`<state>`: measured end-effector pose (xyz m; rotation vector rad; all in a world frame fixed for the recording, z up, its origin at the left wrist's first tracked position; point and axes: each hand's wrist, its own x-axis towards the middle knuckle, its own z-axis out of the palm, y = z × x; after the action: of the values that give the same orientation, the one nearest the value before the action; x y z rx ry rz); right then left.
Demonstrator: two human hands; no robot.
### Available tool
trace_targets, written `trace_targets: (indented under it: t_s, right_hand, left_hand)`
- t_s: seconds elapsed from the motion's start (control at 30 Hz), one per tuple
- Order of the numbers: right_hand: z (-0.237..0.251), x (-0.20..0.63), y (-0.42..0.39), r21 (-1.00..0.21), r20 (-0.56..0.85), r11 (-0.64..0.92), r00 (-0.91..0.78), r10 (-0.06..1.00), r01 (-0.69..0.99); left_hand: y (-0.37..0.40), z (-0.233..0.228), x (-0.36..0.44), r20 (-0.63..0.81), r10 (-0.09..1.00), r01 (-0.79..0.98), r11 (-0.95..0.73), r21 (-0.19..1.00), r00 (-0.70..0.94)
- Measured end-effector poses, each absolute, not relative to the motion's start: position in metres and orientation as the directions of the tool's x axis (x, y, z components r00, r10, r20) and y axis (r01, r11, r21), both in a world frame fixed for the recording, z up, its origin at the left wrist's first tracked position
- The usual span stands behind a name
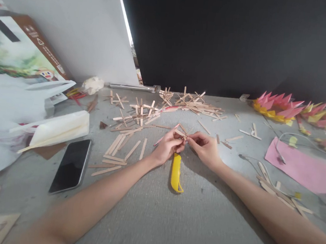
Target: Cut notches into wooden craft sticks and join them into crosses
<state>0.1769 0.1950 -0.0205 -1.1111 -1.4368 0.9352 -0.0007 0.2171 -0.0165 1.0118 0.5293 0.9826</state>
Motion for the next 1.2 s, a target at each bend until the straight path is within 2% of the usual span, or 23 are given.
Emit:
trace_targets:
  t_s: [0.17,0.37,0.63,1.07,1.2]
  right_hand:
    - [-0.019,0.175,0.195,-0.970,0.205,0.211,-0.055,0.977,0.122]
    - [-0.016,0.174,0.195,-0.986,0.160,0.163,-0.074,0.984,0.031]
    - [-0.010,0.176,0.197,-0.988,0.148,0.139,-0.144,0.979,-0.066]
    - [-0.005,0.179,0.193,-0.988,0.123,0.138,-0.189,0.974,0.068]
    - [-0.005,0.179,0.193,-0.988,0.128,0.142,-0.190,0.973,0.062]
  left_hand:
    - [0.218,-0.018,0.003,-0.001,0.897,-0.379,0.188,0.906,0.443]
    - [0.217,-0.024,0.005,0.061,0.916,-0.331,0.081,0.940,0.397]
    - [0.211,-0.015,0.005,0.101,0.906,-0.294,0.027,0.955,0.411]
    - [0.213,-0.020,0.005,0.161,0.899,-0.298,-0.036,0.954,0.407]
    - [0.212,-0.020,0.005,0.158,0.900,-0.300,-0.032,0.953,0.407]
